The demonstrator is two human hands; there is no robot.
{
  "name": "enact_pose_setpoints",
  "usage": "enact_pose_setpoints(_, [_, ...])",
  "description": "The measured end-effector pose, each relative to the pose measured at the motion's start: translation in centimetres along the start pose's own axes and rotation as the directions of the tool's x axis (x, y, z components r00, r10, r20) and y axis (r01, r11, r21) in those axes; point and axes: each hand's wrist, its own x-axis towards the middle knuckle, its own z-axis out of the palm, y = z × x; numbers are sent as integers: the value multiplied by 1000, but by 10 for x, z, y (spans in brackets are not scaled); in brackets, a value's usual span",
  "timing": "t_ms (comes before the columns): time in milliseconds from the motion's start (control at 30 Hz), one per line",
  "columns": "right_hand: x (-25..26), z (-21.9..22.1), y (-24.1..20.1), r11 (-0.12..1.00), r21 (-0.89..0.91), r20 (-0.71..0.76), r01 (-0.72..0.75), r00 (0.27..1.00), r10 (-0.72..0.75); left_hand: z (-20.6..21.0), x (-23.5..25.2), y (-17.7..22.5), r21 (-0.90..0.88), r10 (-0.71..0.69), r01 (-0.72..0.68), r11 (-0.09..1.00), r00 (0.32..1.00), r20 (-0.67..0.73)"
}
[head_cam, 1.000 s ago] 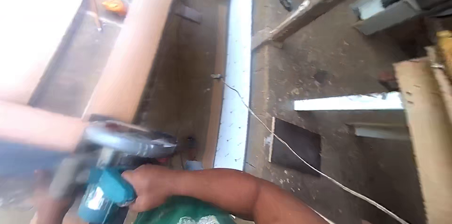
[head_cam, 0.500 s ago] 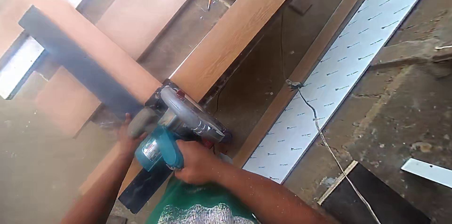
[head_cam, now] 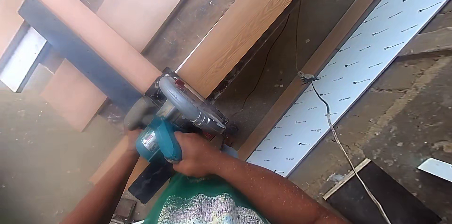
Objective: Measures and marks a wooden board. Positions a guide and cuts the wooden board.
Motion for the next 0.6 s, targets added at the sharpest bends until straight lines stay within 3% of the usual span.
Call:
enact_pose_setpoints(133, [7,-2,-2,1000,0,3,10,1000,-10,-15,-1,34,25,-110,110,994,993,29])
enact_pose_setpoints(233, [11,-4,-6,1000,-2,6,10,1000,-10,-23,-5,49,51,-43,41,998,999,31])
enact_pose_setpoints(300, [13,-7,-8,1000,-6,17,7,1000,-7,-12,-5,40,51,27,-23,998,997,-74])
enact_pose_setpoints(333, [15,-8,-9,1000,-2,21,9,1000,-9,-19,-4,57,59,-38,41,997,998,-57])
enact_pose_setpoints(367, [16,-8,-9,1000,4,25,13,1000,-13,-50,3,98,144,-232,206,968,952,198])
enact_pose_setpoints(400, [19,-9,-9,1000,9,27,18,999,-18,-64,8,126,203,-322,272,941,905,278])
enact_pose_setpoints(467, [24,-10,-9,999,18,27,35,999,-35,-76,13,150,227,-367,299,927,851,376])
enact_pose_setpoints(600, [32,-13,-11,997,28,27,65,997,-66,-79,22,150,253,-444,367,895,778,444])
